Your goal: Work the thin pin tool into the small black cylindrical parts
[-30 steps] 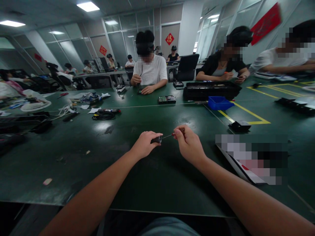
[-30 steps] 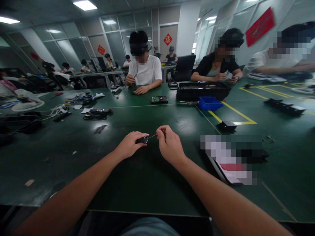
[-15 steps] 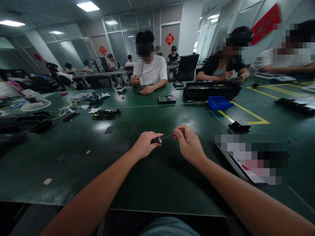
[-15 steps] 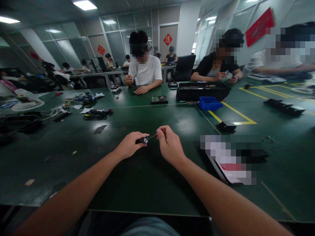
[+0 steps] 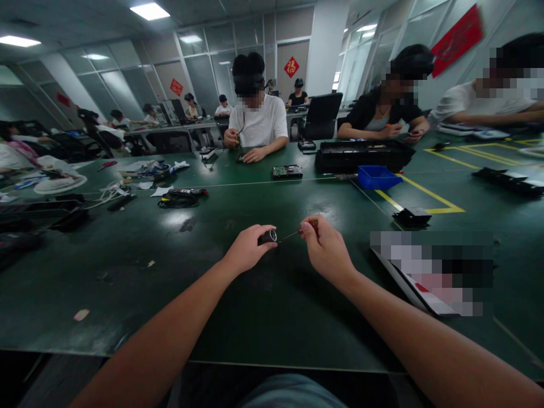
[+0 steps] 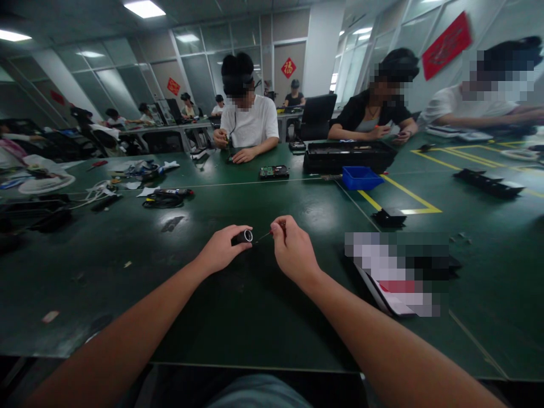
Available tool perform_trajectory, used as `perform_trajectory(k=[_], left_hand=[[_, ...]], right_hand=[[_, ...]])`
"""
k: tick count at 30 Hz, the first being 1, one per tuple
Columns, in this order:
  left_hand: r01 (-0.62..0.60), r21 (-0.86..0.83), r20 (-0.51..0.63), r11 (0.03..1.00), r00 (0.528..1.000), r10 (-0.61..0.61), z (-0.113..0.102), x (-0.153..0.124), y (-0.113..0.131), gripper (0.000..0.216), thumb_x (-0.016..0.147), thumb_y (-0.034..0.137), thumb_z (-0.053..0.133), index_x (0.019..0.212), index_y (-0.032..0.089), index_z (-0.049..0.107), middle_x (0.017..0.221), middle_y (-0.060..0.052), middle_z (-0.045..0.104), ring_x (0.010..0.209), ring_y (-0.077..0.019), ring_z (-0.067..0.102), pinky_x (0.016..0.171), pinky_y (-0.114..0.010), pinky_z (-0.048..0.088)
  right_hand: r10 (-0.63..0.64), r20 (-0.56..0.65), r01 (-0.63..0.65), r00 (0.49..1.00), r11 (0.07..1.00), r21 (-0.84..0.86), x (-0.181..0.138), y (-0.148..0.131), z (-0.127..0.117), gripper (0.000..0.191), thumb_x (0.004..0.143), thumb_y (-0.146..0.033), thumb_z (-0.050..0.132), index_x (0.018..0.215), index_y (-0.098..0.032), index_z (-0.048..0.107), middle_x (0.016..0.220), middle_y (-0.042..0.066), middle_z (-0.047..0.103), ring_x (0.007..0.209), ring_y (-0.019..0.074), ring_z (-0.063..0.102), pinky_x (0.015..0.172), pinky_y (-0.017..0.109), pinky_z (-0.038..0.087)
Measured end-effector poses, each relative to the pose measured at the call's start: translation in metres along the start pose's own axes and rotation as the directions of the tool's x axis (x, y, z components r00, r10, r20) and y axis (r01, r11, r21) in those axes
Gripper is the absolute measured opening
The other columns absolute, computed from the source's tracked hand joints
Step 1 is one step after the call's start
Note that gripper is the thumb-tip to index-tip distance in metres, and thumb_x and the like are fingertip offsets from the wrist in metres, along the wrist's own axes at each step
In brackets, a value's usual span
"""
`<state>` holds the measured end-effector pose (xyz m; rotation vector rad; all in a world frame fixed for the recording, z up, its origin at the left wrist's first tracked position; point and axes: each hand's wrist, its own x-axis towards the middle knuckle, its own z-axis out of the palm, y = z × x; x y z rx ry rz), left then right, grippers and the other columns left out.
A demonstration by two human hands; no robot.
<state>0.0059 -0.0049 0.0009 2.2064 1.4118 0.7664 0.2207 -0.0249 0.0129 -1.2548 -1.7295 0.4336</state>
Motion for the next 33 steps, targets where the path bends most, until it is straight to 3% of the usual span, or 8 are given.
perform_trajectory(k=[6,10,13,16,21,26,30,33], left_hand=[[0.071,-0.266,-0.159,0.961,0.98,-0.117,0.005,0.003,-0.006,0.036,0.088,0.03,0.065,0.123,0.022,0.058,0.115,-0.007,0.066,0.105,-0.0224,0.062,0.097,-0.038,0.047],[0.1,-0.408,-0.152,0.908,0.973,-0.176,0.003,0.003,-0.007,0.036,0.095,0.036,0.053,0.127,0.021,0.051,0.106,-0.008,0.065,0.09,-0.0186,0.063,0.083,-0.034,0.051],[0.129,-0.27,-0.159,0.954,0.971,-0.176,-0.003,0.0,0.001,0.03,0.093,0.045,0.056,0.109,0.019,0.058,0.092,-0.004,0.064,0.079,-0.0177,0.06,0.073,-0.032,0.048],[0.06,-0.055,-0.129,0.997,0.989,-0.066,-0.006,-0.002,0.009,0.023,0.091,0.042,0.059,0.095,0.019,0.062,0.091,-0.003,0.066,0.082,-0.019,0.06,0.076,-0.033,0.047],[-0.077,0.163,0.068,0.984,0.995,0.066,0.002,-0.001,0.014,0.021,0.092,0.03,0.058,0.107,0.02,0.067,0.104,-0.007,0.068,0.096,-0.0228,0.063,0.086,-0.036,0.048],[-0.064,0.409,0.177,0.91,0.984,-0.01,0.011,0.0,0.02,0.031,0.093,0.045,0.057,0.108,0.021,0.07,0.096,-0.009,0.066,0.084,-0.0251,0.064,0.069,-0.033,0.048],[-0.036,0.416,0.17,0.909,0.985,-0.039,0.012,0.0,0.022,0.026,0.091,0.042,0.06,0.099,0.019,0.07,0.094,-0.008,0.066,0.083,-0.025,0.064,0.067,-0.033,0.047],[0.022,0.252,0.128,0.968,0.99,-0.056,0.005,0.001,0.016,0.023,0.09,0.041,0.061,0.095,0.02,0.068,0.091,-0.006,0.068,0.082,-0.0236,0.063,0.069,-0.033,0.047]], right_hand=[[0.015,-0.012,-0.015,1.0,1.0,0.012,0.0,-0.003,-0.002,0.019,0.099,-0.035,0.043,0.094,-0.022,0.057,0.083,0.005,0.069,0.076,0.0209,0.065,0.069,0.033,0.046],[0.026,-0.004,-0.026,1.0,0.999,0.031,0.0,-0.003,-0.002,0.02,0.1,-0.036,0.043,0.095,-0.022,0.057,0.083,0.005,0.069,0.077,0.0206,0.065,0.068,0.032,0.046],[0.038,-0.008,-0.037,0.999,0.998,0.048,0.0,-0.003,-0.002,0.022,0.1,-0.037,0.043,0.096,-0.022,0.058,0.083,0.005,0.069,0.077,0.0205,0.066,0.07,0.032,0.046],[0.044,-0.011,-0.043,0.999,0.998,0.056,-0.001,-0.003,-0.001,0.022,0.1,-0.038,0.044,0.096,-0.022,0.058,0.084,0.004,0.069,0.079,0.0208,0.066,0.071,0.033,0.045],[0.026,-0.01,-0.025,1.0,0.998,0.062,-0.001,-0.002,-0.001,0.022,0.1,-0.037,0.043,0.097,-0.022,0.058,0.083,0.004,0.069,0.078,0.0202,0.066,0.07,0.032,0.045],[0.038,-0.014,-0.037,0.999,0.997,0.064,-0.001,-0.001,0.0,0.023,0.1,-0.039,0.043,0.097,-0.022,0.059,0.083,0.004,0.069,0.077,0.0206,0.066,0.069,0.032,0.046],[0.043,-0.004,-0.043,0.999,0.997,0.069,-0.001,-0.001,-0.001,0.025,0.1,-0.041,0.042,0.097,-0.023,0.059,0.084,0.004,0.069,0.077,0.0206,0.066,0.068,0.032,0.045],[0.039,-0.003,-0.038,0.999,0.996,0.076,-0.001,-0.001,-0.001,0.025,0.1,-0.04,0.042,0.096,-0.023,0.059,0.083,0.004,0.069,0.078,0.0207,0.066,0.07,0.033,0.045]])
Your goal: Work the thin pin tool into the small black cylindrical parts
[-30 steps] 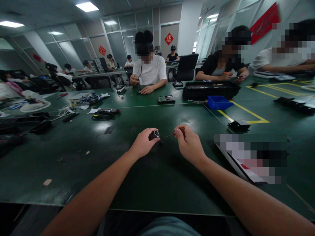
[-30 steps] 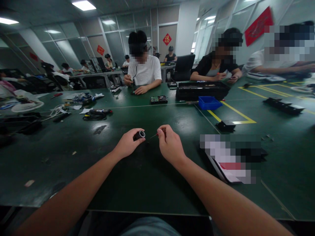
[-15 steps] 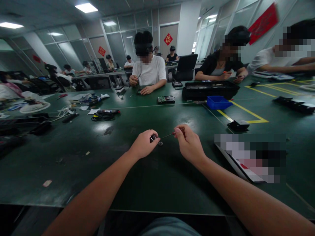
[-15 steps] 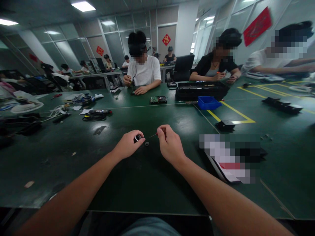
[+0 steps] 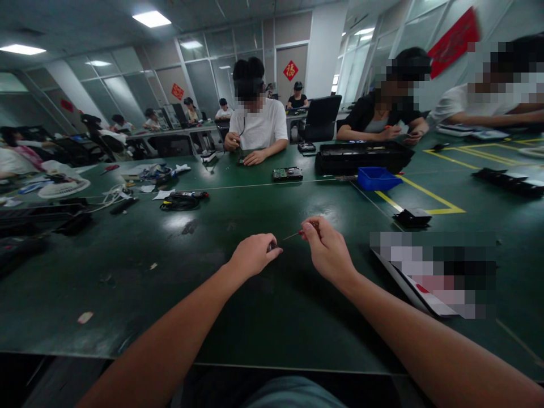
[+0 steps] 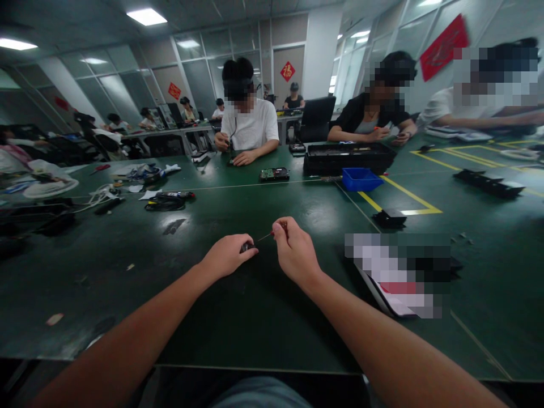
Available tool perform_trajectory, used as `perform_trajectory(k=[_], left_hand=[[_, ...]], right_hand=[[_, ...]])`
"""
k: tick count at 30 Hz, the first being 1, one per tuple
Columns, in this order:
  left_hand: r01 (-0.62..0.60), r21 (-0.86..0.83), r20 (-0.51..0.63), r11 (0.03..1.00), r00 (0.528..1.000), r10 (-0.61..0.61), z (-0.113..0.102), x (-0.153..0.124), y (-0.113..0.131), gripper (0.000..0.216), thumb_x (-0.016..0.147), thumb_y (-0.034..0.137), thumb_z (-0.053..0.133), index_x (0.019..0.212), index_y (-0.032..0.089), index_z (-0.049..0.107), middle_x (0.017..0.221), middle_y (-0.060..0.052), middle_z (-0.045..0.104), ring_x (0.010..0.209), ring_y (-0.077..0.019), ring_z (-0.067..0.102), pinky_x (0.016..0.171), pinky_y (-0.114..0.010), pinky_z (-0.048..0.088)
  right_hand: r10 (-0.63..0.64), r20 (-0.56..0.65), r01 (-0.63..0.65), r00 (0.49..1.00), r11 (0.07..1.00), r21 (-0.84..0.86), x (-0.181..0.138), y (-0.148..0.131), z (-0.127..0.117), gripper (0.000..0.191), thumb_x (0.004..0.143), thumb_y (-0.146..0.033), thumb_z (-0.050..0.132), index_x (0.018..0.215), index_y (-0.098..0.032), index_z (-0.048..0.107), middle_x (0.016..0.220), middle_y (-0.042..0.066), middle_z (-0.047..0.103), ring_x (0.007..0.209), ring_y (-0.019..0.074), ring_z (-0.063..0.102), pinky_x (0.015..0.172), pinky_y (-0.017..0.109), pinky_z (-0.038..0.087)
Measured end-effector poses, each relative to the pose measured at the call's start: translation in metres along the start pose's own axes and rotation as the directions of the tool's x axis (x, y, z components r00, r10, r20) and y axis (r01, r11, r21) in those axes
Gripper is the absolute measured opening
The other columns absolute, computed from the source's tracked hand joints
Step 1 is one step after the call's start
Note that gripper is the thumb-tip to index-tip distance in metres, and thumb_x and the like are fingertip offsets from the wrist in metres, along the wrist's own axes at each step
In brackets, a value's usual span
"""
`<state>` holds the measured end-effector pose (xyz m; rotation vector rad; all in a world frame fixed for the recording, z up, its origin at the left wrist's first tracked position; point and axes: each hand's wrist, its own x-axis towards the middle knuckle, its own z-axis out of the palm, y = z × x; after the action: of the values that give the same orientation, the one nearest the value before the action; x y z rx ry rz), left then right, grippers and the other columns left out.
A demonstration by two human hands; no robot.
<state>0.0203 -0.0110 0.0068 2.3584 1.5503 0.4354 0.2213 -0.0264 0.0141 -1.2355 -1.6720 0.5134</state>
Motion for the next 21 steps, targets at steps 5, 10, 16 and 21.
perform_trajectory(k=[5,10,16,21], left_hand=[[0.049,-0.43,-0.184,0.901,0.973,-0.14,-0.023,0.002,-0.019,0.023,0.087,0.037,0.059,0.101,0.02,0.068,0.088,-0.004,0.067,0.075,-0.0173,0.06,0.068,-0.029,0.045],[-0.052,-0.898,-0.238,0.438,0.892,-0.383,-0.062,-0.004,-0.03,0.018,0.082,0.033,0.063,0.083,0.016,0.061,0.075,-0.001,0.056,0.059,-0.0103,0.05,0.054,-0.022,0.039],[-0.144,-0.975,-0.22,0.169,0.744,-0.631,-0.11,-0.041,-0.055,0.007,0.082,0.02,0.06,0.08,0.014,0.058,0.069,-0.001,0.054,0.061,-0.0104,0.049,0.053,-0.019,0.042],[-0.085,-0.964,-0.259,0.252,0.517,-0.816,-0.145,-0.087,-0.109,0.014,0.084,0.009,0.049,0.084,0.013,0.062,0.067,0.001,0.058,0.062,-0.0091,0.051,0.056,-0.018,0.046]], right_hand=[[0.016,0.012,-0.016,1.0,1.0,0.005,0.0,0.0,-0.001,0.025,0.1,-0.04,0.042,0.096,-0.023,0.059,0.082,0.004,0.069,0.077,0.0205,0.065,0.068,0.032,0.045],[0.025,0.022,-0.026,0.999,0.999,0.019,0.0,0.001,-0.001,0.024,0.1,-0.041,0.043,0.096,-0.023,0.059,0.083,0.004,0.068,0.078,0.0207,0.065,0.067,0.032,0.045],[0.042,0.053,-0.043,0.998,0.999,0.019,0.0,0.001,0.0,0.024,0.1,-0.04,0.043,0.096,-0.023,0.059,0.083,0.003,0.069,0.078,0.0206,0.065,0.065,0.031,0.045],[0.054,0.058,-0.055,0.997,0.998,0.014,0.0,-0.001,0.0,0.024,0.099,-0.04,0.043,0.095,-0.023,0.06,0.082,0.004,0.069,0.077,0.0205,0.065,0.064,0.031,0.045]])
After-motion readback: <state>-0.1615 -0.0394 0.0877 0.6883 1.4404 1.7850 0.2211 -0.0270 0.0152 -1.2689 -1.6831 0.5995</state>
